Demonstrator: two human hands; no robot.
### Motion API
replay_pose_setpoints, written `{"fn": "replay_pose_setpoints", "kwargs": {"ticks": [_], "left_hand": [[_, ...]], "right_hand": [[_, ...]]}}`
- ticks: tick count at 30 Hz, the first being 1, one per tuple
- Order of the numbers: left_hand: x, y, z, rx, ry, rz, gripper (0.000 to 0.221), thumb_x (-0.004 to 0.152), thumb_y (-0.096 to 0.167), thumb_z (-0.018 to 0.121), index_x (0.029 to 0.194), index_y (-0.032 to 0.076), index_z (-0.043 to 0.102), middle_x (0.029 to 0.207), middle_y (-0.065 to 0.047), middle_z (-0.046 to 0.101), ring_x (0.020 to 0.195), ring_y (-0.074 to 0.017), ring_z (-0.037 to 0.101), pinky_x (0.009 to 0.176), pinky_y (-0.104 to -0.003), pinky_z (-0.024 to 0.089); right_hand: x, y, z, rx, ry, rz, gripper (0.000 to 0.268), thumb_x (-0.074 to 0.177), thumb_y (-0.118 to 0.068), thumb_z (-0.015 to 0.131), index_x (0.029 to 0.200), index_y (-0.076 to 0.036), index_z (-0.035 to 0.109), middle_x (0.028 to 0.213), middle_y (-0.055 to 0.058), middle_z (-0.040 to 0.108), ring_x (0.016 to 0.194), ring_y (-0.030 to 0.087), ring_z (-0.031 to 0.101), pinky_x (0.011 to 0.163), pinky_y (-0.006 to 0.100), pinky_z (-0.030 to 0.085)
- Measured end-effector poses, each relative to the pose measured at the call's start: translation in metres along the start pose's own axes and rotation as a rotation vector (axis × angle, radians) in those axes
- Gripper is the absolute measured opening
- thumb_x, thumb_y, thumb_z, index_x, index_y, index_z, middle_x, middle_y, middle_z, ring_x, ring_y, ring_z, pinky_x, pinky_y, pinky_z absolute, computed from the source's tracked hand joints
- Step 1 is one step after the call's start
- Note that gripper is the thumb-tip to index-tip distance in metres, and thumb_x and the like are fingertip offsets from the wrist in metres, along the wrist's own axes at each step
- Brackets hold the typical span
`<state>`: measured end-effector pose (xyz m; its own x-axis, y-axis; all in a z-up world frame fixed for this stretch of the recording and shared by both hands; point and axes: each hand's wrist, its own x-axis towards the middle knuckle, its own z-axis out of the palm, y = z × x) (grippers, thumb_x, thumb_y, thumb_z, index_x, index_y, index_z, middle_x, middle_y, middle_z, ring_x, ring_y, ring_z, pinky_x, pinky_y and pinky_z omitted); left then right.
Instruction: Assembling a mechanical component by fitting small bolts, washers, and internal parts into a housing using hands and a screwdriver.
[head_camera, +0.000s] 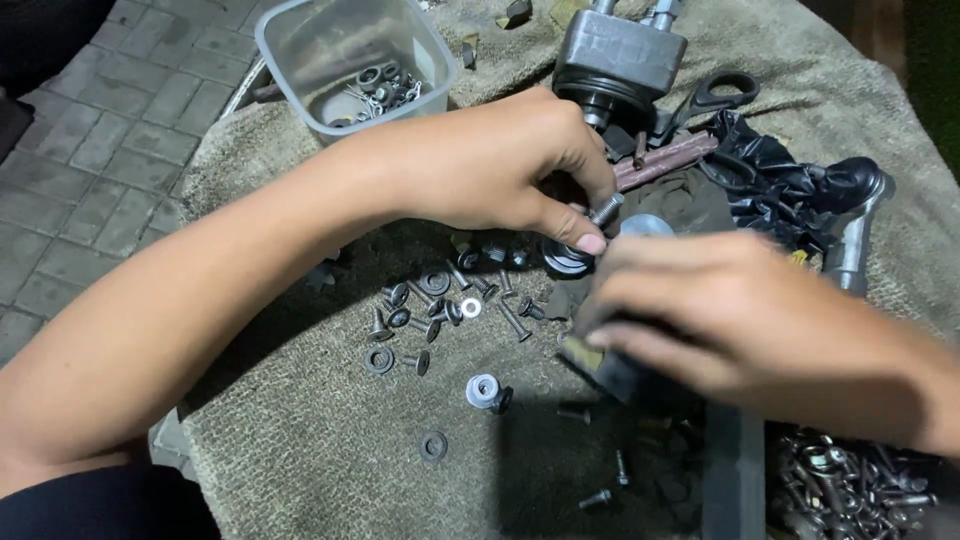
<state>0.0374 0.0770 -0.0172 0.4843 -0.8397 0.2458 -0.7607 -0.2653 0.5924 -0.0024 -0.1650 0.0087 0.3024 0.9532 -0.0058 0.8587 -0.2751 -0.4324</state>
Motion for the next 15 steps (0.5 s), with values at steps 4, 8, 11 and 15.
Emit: {"fn": "replay_pose_setpoints", "kwargs": {"ticks": [4,8,11,15], "left_hand": [[0.0,0.001,0.001,0.01,-0.002,0.035,0.024,0.095,0.031,0.077,0.09,0.008,0.074,0.079,-0.005,0.068,0.072,-0.0203,0.061,0.068,-0.034,0.042],[0.0,0.003,0.0,0.003,0.0,0.032,0.025,0.093,0.033,0.078,0.101,0.009,0.079,0.087,-0.004,0.075,0.078,-0.0181,0.067,0.071,-0.033,0.048],[-0.001,-0.001,0.001,-0.016,0.008,0.041,0.026,0.093,0.032,0.079,0.102,0.007,0.079,0.086,-0.004,0.077,0.077,-0.0149,0.069,0.07,-0.031,0.05],[-0.001,-0.009,0.002,-0.052,0.019,0.166,0.031,0.097,0.029,0.078,0.115,0.003,0.076,0.101,-0.008,0.079,0.089,-0.017,0.073,0.076,-0.031,0.052]], "right_hand": [[0.01,-0.014,-0.032,-0.109,0.281,-0.047,0.011,0.093,-0.015,0.068,0.093,-0.004,0.072,0.091,0.005,0.076,0.086,0.021,0.073,0.093,0.038,0.055],[0.016,0.001,-0.03,0.013,0.37,0.154,0.008,0.094,-0.003,0.076,0.1,0.002,0.074,0.095,0.011,0.075,0.082,0.016,0.069,0.076,0.027,0.054],[0.017,0.011,-0.021,0.197,0.367,0.238,0.013,0.094,0.002,0.075,0.106,0.005,0.072,0.099,0.012,0.074,0.086,0.015,0.07,0.079,0.024,0.058],[0.018,0.02,-0.014,0.456,0.378,0.386,0.013,0.1,0.004,0.066,0.111,0.009,0.067,0.087,0.017,0.07,0.073,0.02,0.071,0.067,0.027,0.063]]}}
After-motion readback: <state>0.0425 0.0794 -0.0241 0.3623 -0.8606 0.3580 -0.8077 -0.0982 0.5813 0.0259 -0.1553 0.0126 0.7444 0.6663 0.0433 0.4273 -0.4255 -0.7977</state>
